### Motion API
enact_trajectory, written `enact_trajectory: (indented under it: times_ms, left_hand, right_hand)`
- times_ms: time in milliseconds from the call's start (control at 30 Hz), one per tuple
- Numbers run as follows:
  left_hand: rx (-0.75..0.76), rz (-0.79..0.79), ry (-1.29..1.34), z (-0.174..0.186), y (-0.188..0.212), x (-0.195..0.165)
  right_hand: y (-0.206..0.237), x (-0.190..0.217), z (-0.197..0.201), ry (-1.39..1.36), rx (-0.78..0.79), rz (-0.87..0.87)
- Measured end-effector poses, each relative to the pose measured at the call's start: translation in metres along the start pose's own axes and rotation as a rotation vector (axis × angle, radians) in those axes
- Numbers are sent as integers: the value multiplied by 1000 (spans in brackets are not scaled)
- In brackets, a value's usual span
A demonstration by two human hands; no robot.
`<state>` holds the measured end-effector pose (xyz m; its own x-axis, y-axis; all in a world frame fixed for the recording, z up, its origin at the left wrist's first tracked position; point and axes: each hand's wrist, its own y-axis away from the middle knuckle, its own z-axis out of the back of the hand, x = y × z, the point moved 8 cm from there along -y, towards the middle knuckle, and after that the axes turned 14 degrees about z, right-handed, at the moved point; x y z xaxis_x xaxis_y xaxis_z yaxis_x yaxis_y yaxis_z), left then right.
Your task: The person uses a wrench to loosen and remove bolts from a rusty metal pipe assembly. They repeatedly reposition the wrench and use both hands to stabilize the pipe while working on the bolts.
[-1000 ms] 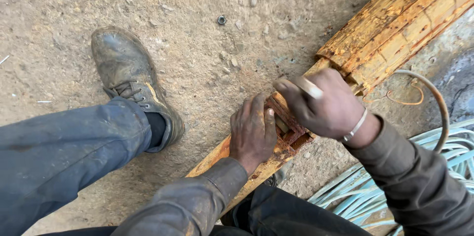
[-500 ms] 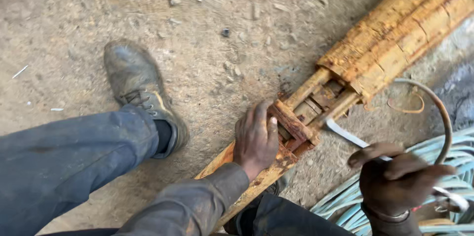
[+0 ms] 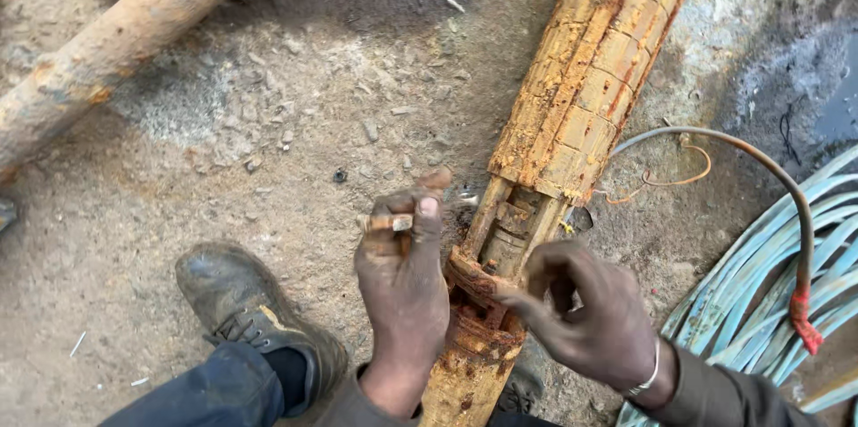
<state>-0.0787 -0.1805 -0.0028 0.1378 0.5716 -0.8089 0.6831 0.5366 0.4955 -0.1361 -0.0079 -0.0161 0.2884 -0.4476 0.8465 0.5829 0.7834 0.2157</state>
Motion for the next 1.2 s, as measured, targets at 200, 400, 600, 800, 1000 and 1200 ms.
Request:
enact_trajectory:
  times_ms: [200, 400, 600, 800, 1000, 1200]
  left_hand:
    - [405, 336, -378, -21, 22, 34]
    - [-118, 198, -384, 48, 13, 61]
    - [-196, 432, -1031, 83, 62, 183]
    - [-246, 388, -1006, 104, 70, 230]
    - [-233, 163, -945, 113, 50, 245]
    - [-168, -91, -1166, 82, 46, 219]
  right_hand:
    - [-32, -14, -15, 593, 440, 163]
    - [-62, -14, -7, 432, 349, 117]
    - [-22, -43, 43, -48, -146, 88]
    - [36, -89, 50, -140, -303, -21]
    - [93, -148, 52, -50, -299, -201]
    - [142, -200, 41, 234, 97, -33]
